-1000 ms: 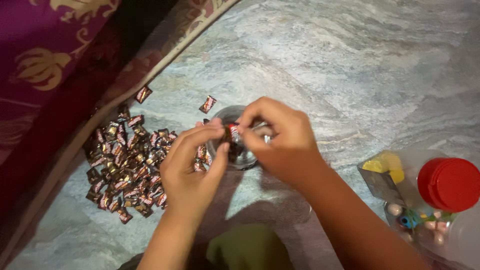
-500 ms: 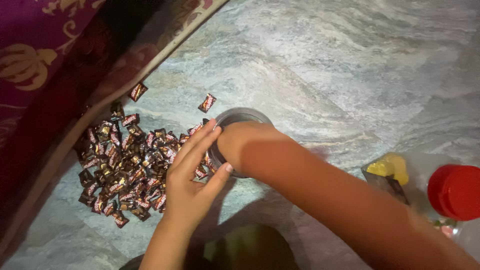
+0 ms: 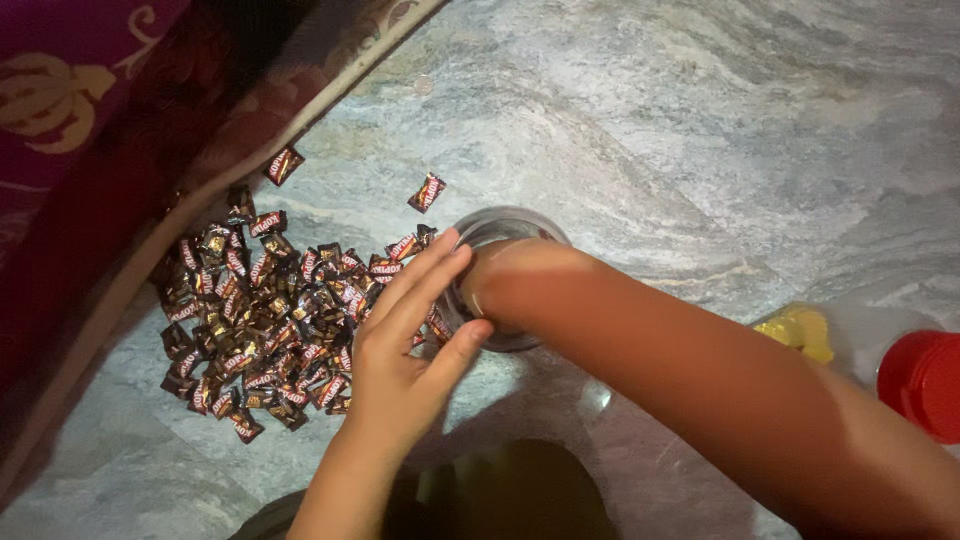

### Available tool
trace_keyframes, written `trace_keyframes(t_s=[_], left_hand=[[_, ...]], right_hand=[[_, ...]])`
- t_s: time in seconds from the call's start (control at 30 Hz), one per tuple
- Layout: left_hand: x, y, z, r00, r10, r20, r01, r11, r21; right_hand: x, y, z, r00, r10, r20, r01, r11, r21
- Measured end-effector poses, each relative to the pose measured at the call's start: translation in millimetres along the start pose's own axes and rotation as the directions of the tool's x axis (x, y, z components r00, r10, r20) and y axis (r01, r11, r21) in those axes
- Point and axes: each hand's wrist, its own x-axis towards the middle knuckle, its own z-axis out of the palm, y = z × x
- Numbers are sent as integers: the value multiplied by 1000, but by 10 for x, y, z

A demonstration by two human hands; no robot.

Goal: The person sits on the floor and sorts candies into clear plastic jars. They first place yellow circular candies into one jar, then transfer wrapped chocolate candies into another jar. The person closes the jars with red lids after filling them.

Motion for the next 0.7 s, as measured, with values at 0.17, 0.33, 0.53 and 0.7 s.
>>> trace_keyframes(t_s=[0.17,0.33,0.53,0.7], left_hand=[[6,46,-23,1000,-2,18,3,996,-87],[-53,42,-109,999,27,-27,-28,999,-28],[-343,-213,-299,965,-229,-127,225,973,-45],[-712,-814,-101,845,-518,-130,444,816,-369]], right_hand=[[-113,-129,-215,999,8,-32,-7,999,32],[-480,-246,-444,971,36,-235,-6,992,126],[-864,-735,-164,766,-24,-642,288,906,310],[-461,-908,570,905,-23,-425,263,815,517]])
